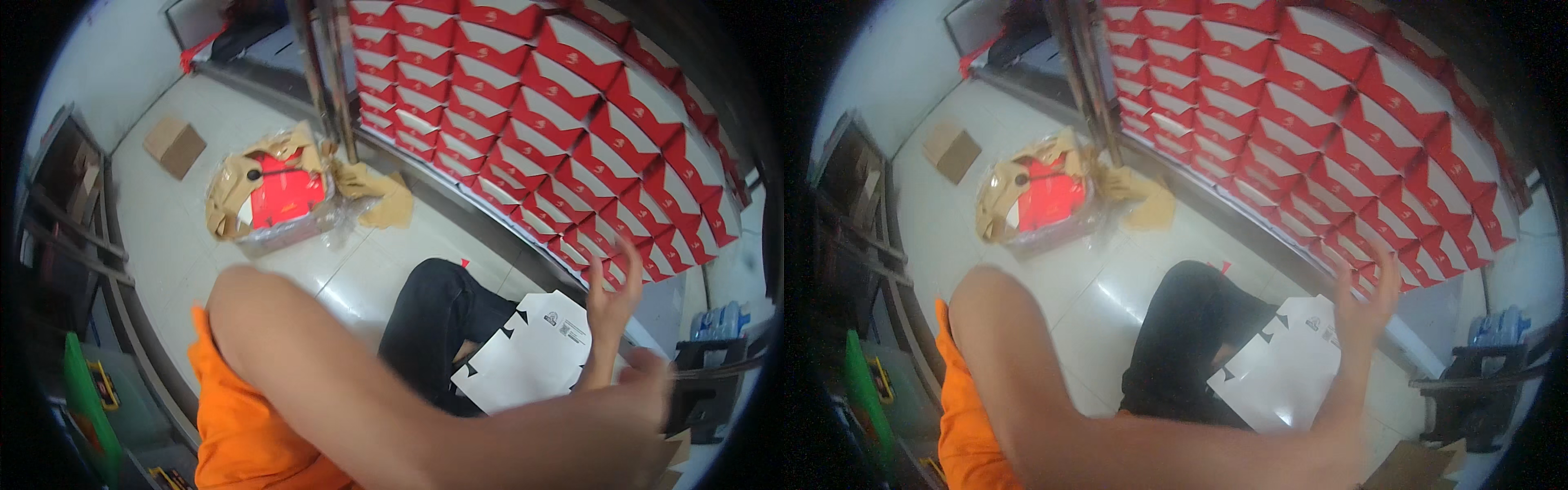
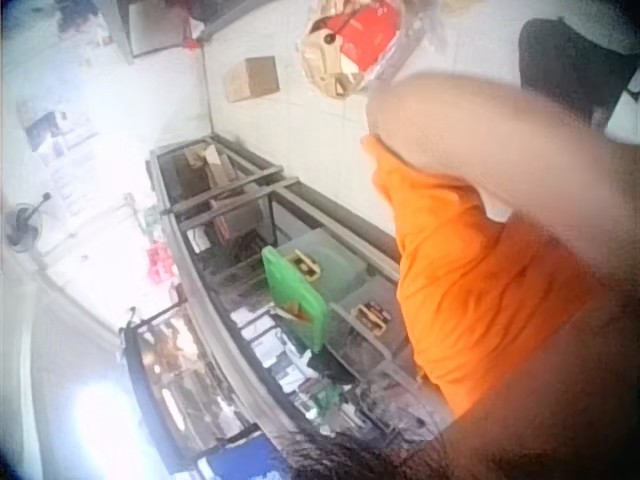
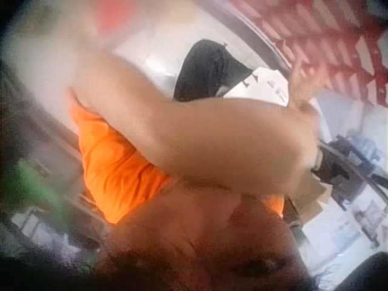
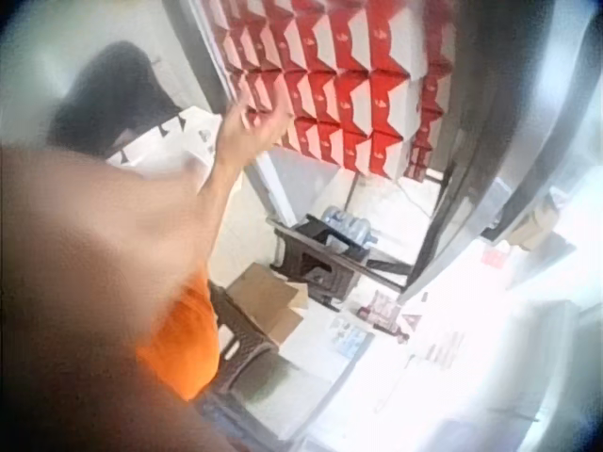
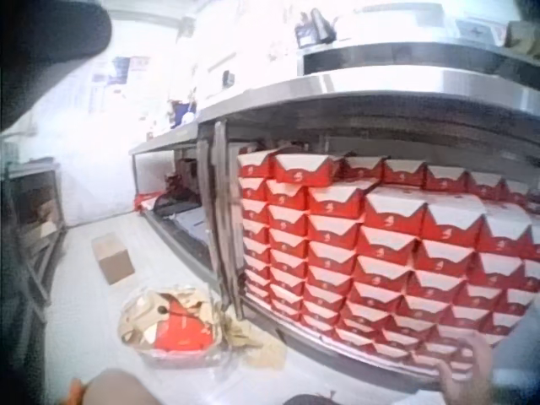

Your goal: The person sits on the floor and repeatedly folds small red and white cardboard boxes by hand. They place each completed box onto a nearby metal shelf that is already stacked with similar boxes.

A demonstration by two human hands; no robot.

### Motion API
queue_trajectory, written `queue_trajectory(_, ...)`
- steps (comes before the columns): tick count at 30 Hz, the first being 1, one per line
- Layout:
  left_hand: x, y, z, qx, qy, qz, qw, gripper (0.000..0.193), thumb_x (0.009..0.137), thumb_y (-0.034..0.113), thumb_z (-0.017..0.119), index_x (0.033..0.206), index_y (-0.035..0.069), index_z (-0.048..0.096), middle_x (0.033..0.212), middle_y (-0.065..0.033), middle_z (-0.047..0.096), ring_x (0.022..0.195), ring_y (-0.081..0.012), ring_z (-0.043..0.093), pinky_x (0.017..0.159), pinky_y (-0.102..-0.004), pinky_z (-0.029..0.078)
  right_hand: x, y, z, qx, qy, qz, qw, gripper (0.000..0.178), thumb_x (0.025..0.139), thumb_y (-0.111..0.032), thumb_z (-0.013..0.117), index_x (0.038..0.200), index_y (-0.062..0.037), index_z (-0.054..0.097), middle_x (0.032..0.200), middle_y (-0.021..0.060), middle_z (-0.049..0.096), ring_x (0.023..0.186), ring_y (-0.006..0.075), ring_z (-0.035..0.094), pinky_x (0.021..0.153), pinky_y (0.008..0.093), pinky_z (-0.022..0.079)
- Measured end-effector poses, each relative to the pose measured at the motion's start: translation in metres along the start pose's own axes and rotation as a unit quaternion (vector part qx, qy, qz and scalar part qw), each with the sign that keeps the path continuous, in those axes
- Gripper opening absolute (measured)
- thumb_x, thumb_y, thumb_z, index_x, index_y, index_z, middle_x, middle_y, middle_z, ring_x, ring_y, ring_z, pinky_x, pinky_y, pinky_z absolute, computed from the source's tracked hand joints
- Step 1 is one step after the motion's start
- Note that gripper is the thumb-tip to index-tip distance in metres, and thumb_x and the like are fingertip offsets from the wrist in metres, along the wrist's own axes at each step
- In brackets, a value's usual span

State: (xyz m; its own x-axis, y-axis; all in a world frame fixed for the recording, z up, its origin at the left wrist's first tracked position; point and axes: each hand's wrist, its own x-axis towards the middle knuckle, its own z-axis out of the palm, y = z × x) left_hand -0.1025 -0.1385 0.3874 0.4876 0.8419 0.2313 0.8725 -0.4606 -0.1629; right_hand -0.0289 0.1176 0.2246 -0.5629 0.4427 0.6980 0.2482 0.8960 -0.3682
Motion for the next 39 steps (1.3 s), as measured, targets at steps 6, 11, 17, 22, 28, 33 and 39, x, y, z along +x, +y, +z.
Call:
queue_trajectory(6,0.010,0.023,0.042,-0.171,0.132,-0.033,0.976,0.024,0.078,0.016,0.065,0.095,0.000,0.069,0.075,-0.0038,0.061,0.067,-0.0129,0.060,0.071,-0.0292,0.054,-0.209,0.132,-0.080,-0.164,-0.088,0.322,0.928,0.064,0.079,-0.022,0.079,0.128,0.0044,0.047,0.112,0.0215,0.063,0.108,0.0316,0.061,0.098,0.0383,0.044)
queue_trajectory(11,0.035,-0.003,0.074,-0.399,0.126,0.056,0.906,0.034,0.074,0.018,0.071,0.103,0.001,0.070,0.082,-0.0061,0.066,0.074,-0.0191,0.065,0.068,-0.0335,0.057,-0.281,0.102,-0.093,0.056,-0.139,0.441,0.885,0.046,0.078,-0.008,0.072,0.117,0.0076,0.054,0.103,0.0218,0.068,0.095,0.0281,0.068,0.084,0.0361,0.053)
queue_trajectory(17,0.109,0.056,0.326,-0.634,-0.065,-0.307,0.707,0.058,0.087,0.033,0.071,0.128,0.000,0.046,0.099,-0.0144,0.057,0.082,-0.0229,0.063,0.068,-0.0336,0.054,-0.283,0.079,-0.070,0.210,-0.200,0.447,0.846,0.055,0.084,-0.010,0.062,0.136,0.0008,0.045,0.118,0.0253,0.062,0.111,0.0367,0.061,0.092,0.0398,0.049)
queue_trajectory(22,0.132,0.141,0.420,-0.713,0.046,-0.386,0.584,0.050,0.092,0.030,0.067,0.125,-0.002,0.047,0.100,-0.0116,0.059,0.080,-0.0146,0.061,0.069,-0.0282,0.052,-0.282,0.062,-0.087,0.256,-0.241,0.435,0.829,0.089,0.085,-0.012,0.067,0.152,-0.0015,0.009,0.143,0.0209,0.044,0.133,0.0310,0.044,0.105,0.0372,0.041)
queue_trajectory(28,0.111,0.112,0.393,-0.687,-0.058,-0.287,0.665,0.024,0.094,0.016,0.061,0.112,0.000,0.062,0.091,-0.0105,0.068,0.080,-0.0210,0.066,0.071,-0.0330,0.053,-0.302,0.077,-0.078,0.457,-0.135,0.511,0.716,0.083,0.085,0.010,0.063,0.152,-0.0098,0.018,0.123,0.0106,0.055,0.102,0.0151,0.059,0.088,0.0297,0.051)
queue_trajectory(33,0.140,0.065,0.220,-0.475,-0.014,-0.203,0.856,0.019,0.081,0.015,0.063,0.098,0.006,0.066,0.091,-0.0065,0.064,0.082,-0.0262,0.066,0.068,-0.0350,0.055,-0.330,0.091,-0.080,0.466,-0.100,0.547,0.688,0.063,0.092,-0.007,0.061,0.147,-0.0060,0.029,0.111,0.0109,0.063,0.097,0.0167,0.062,0.084,0.0289,0.050)
queue_trajectory(39,0.148,0.062,0.148,-0.505,-0.042,0.044,0.861,0.026,0.082,0.019,0.063,0.103,0.005,0.064,0.095,-0.0095,0.064,0.085,-0.0273,0.066,0.071,-0.0356,0.054,-0.312,0.088,-0.082,0.419,-0.065,0.599,0.679,0.052,0.099,-0.030,0.055,0.141,-0.0047,0.039,0.110,0.0077,0.064,0.101,0.0142,0.058,0.087,0.0263,0.046)
